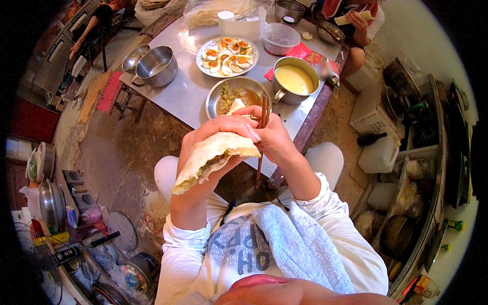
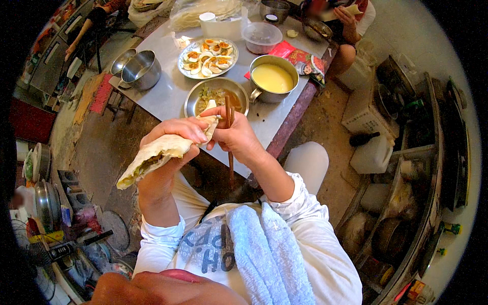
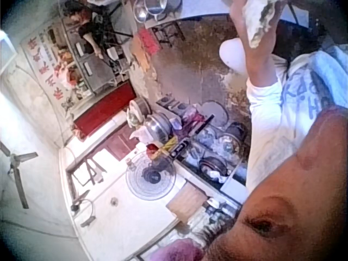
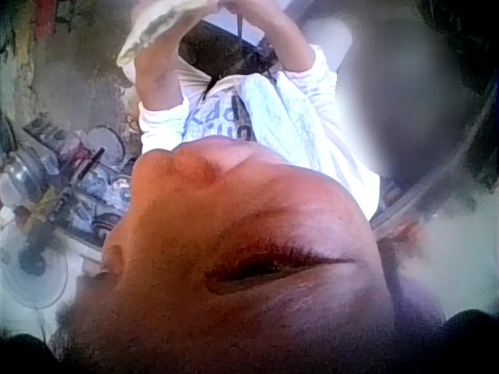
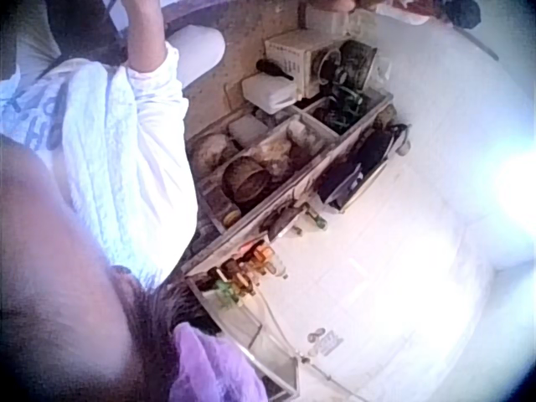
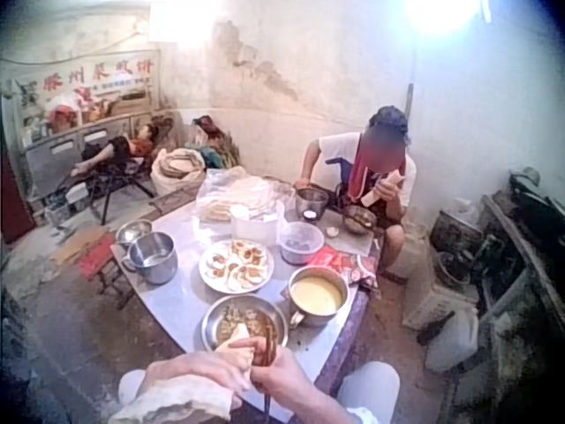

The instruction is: The person uses chopsticks to transfer a vegetable mixture from a metal bowl onto a thin flatbread held in their left hand. They fold the flatbread into a wrap, add a slice of boiled egg, and pour a yellow liquid from a metal cup over the filling.

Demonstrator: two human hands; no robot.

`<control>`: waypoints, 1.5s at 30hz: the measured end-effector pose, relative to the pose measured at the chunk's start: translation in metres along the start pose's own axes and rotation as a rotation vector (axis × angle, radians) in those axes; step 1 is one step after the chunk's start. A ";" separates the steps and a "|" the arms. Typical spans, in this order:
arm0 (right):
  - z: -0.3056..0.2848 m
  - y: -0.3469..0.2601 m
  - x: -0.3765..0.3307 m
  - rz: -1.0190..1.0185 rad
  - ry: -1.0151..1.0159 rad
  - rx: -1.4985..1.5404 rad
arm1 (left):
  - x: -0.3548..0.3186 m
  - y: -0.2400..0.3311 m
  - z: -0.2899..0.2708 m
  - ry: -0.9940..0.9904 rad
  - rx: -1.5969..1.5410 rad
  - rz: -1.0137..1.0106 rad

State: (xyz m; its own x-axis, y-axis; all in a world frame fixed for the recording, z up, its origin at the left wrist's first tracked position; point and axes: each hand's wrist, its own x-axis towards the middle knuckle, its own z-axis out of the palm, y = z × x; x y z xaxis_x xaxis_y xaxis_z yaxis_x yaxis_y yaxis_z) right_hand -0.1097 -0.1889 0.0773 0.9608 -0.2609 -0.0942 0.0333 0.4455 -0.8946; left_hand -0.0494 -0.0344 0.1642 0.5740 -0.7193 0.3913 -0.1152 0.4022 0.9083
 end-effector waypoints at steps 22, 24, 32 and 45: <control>-0.005 0.003 0.002 0.013 0.017 0.053 | 0.004 -0.004 0.002 -0.032 0.010 0.022; -0.004 0.002 0.001 0.019 0.023 0.051 | 0.004 -0.005 0.002 -0.024 0.008 0.022; -0.005 0.003 0.002 0.006 0.018 0.035 | 0.003 -0.006 0.001 -0.034 0.008 0.027; -0.007 0.006 0.003 -0.001 0.019 0.051 | 0.004 -0.005 0.001 -0.042 0.003 0.019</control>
State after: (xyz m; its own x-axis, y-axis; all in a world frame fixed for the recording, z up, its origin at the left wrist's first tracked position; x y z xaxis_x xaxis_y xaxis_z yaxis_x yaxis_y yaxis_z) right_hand -0.1090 -0.1934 0.0685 0.9553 -0.2772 -0.1025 0.0483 0.4885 -0.8713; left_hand -0.0476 -0.0403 0.1612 0.5368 -0.7347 0.4147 -0.1281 0.4148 0.9008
